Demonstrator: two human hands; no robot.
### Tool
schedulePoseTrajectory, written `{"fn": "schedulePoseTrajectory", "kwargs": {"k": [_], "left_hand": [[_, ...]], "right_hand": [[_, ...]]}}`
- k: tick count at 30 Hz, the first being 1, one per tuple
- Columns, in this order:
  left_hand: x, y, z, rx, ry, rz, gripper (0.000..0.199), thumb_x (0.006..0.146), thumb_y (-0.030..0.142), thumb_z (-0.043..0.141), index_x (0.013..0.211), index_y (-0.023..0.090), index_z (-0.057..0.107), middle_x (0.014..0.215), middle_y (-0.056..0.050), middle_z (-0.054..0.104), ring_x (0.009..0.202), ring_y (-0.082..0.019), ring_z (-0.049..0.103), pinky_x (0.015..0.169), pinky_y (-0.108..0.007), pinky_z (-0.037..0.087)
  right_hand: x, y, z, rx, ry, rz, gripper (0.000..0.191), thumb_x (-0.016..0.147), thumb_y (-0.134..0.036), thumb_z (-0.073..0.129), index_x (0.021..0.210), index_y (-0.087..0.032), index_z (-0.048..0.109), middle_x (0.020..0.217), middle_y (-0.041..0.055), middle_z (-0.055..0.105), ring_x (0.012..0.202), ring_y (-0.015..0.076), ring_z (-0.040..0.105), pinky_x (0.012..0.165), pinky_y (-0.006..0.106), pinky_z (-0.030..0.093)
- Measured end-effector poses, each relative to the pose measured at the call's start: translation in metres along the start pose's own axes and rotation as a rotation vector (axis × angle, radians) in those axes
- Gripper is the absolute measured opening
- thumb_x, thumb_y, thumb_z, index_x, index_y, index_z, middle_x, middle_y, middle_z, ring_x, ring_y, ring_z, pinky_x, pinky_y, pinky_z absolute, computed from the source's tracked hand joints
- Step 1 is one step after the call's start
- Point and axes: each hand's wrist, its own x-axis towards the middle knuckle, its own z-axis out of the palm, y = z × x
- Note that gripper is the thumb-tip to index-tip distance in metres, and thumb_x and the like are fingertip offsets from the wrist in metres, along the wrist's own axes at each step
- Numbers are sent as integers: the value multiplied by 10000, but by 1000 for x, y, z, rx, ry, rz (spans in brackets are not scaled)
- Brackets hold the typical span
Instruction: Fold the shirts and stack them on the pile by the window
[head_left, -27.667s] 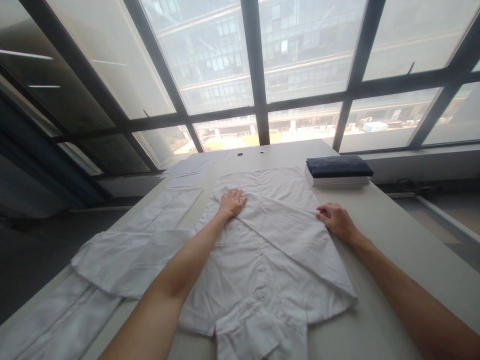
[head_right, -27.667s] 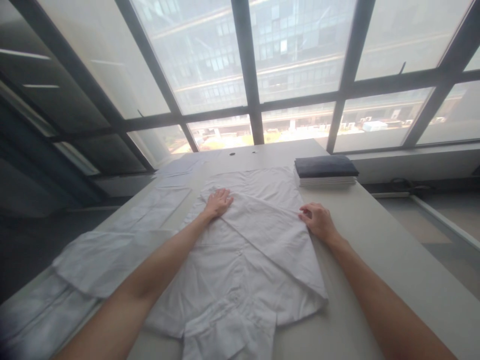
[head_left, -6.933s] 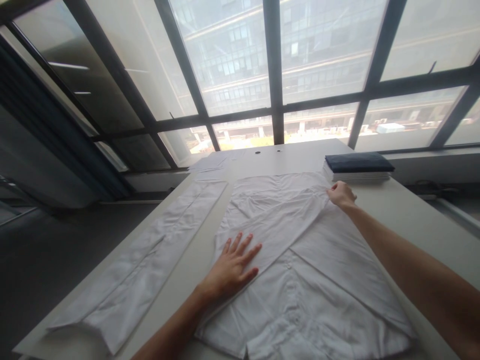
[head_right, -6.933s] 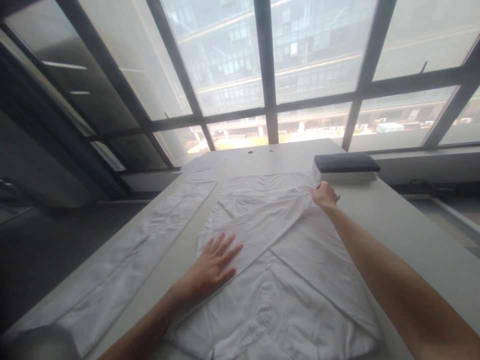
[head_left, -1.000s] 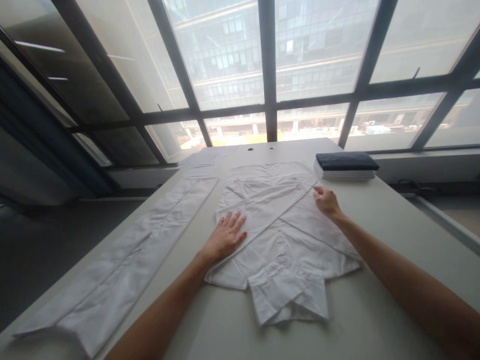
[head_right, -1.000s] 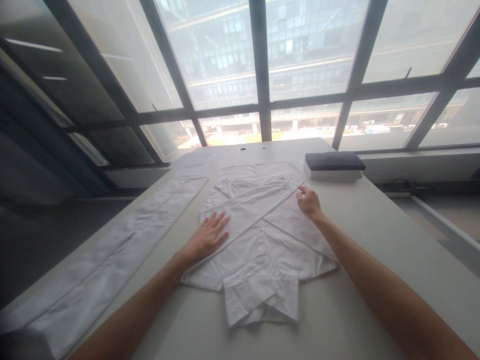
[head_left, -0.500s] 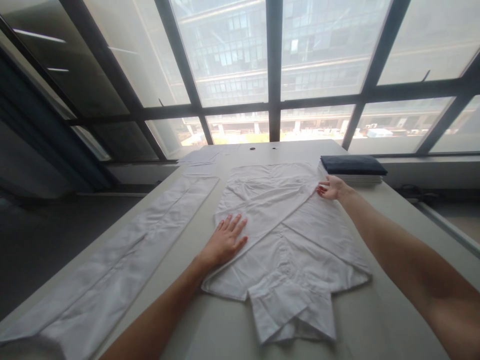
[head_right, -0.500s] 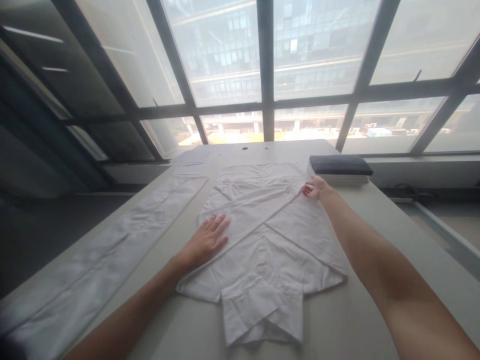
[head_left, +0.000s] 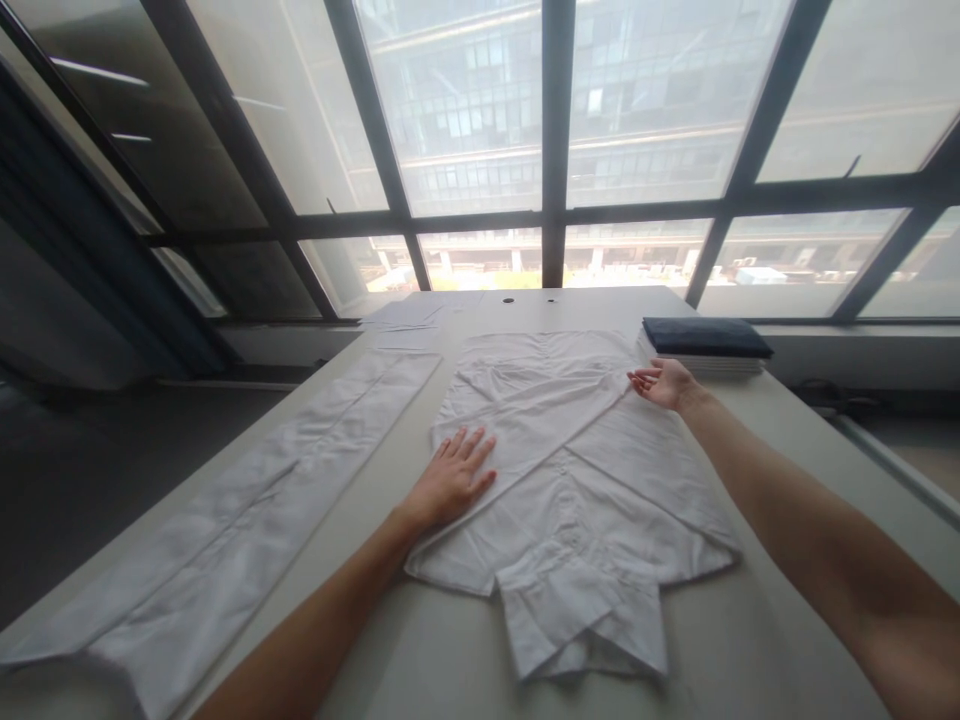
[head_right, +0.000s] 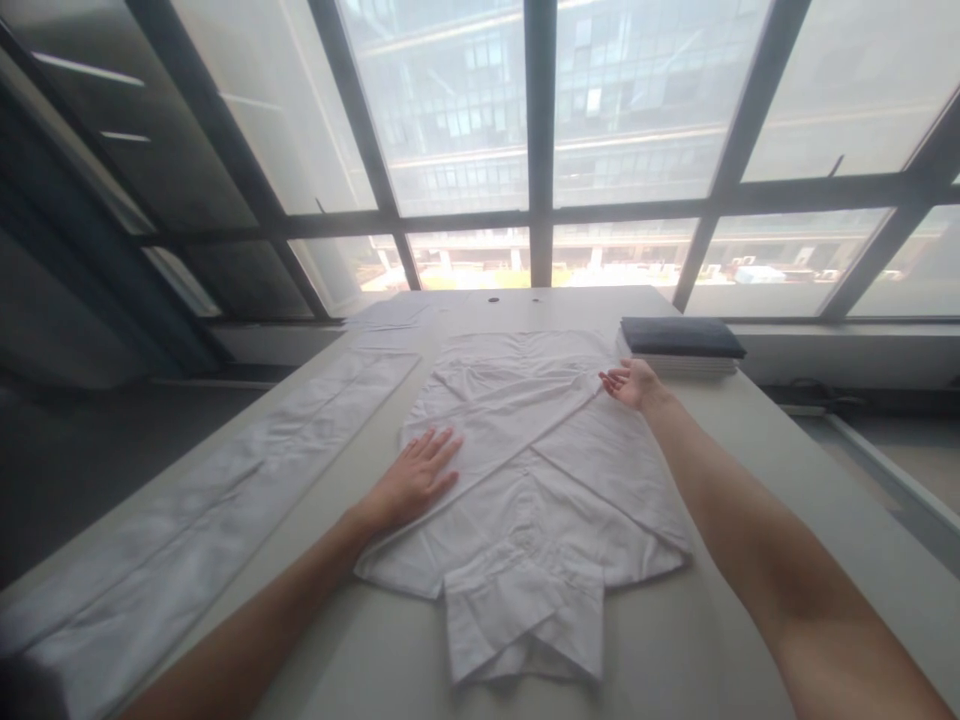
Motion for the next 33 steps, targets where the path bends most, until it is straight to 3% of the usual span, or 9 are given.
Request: {"fn": "schedulePoseTrajectory", "kwargs": {"k": [5, 10, 14, 18, 22, 25, 27, 30, 33], "left_hand": [[0, 0, 0, -14, 21, 3, 598, 1029, 521, 407, 1550, 228, 417, 1628, -109, 333, 1508, -352, 263, 1187, -557, 289], [4, -5, -7, -22, 85, 23, 524, 1030, 483, 417, 1503, 269, 487, 1583, -82, 425, 1483, -316, 331, 1199, -552, 277], [5, -8, -6, -9, 103, -21, 546, 1030, 513, 400, 1521, 283, 461, 1600, -78, 398, 1498, -325, 296, 1197, -555, 270], [4, -8, 0, -9, 19, -34, 586, 1025, 570, 390, 1549, 310, 412, 1634, -88, 327, 1504, -364, 266, 1178, -588, 270], [4, -7, 0, -8, 15, -30, 567, 1024, 540, 421, 1541, 307, 427, 1627, -95, 338, 1500, -372, 273, 1178, -620, 246], [1, 0, -15, -11, 32, 13, 524, 1021, 466, 471, 1518, 299, 464, 1594, -97, 400, 1486, -369, 309, 1174, -661, 227], [-3, 10, -29, -42, 44, 72, 518, 1023, 424, 487, 1523, 292, 453, 1588, -87, 414, 1492, -339, 310, 1187, -628, 244], [-9, 33, -45, -113, 44, 176, 531, 1045, 439, 447, 1556, 307, 388, 1608, -60, 383, 1516, -277, 268, 1220, -541, 238], [-12, 56, -44, -142, -20, 251, 539, 1058, 490, 391, 1572, 335, 345, 1637, -31, 322, 1536, -264, 208, 1231, -538, 205]], "right_hand": [[-7, 1, -13, -72, 28, -154, 167, 914, -102, 411, 1019, -176, 516, 1011, 85, 541, 864, 155, 680, 619, 231, 597], [-10, 9, -24, -289, 154, -328, 237, 813, -74, 500, 1013, -188, 558, 1003, 70, 575, 881, 187, 686, 727, 332, 610], [-14, 23, -12, -518, 199, -545, 361, 752, -119, 518, 1086, -169, 645, 1183, 121, 630, 1158, 268, 595, 988, 458, 527], [-33, 46, 10, -700, 82, -731, 377, 728, -123, 516, 1032, -160, 736, 1344, 127, 601, 1317, 280, 489, 1162, 432, 364], [-76, 78, 17, -942, -100, -903, 313, 823, -166, 509, 1014, -199, 755, 1192, 104, 684, 1180, 267, 594, 1104, 417, 424], [-117, 101, 5, -1163, -245, -1037, 294, 906, -232, 484, 1043, -217, 745, 1093, 97, 709, 1061, 263, 649, 1013, 411, 493], [-142, 114, -9, -1244, -279, -1069, 302, 934, -255, 475, 1085, -239, 737, 1125, 94, 707, 1096, 267, 643, 1007, 413, 500], [-167, 129, -30, -1392, -256, -1079, 382, 971, -306, 455, 1292, -269, 660, 1345, 90, 638, 1283, 268, 555, 1091, 433, 446], [-172, 140, -47, -1586, -240, -1013, 520, 993, -400, 443, 1483, -238, 502, 1564, 111, 448, 1454, 285, 384, 1182, 495, 325]]}}
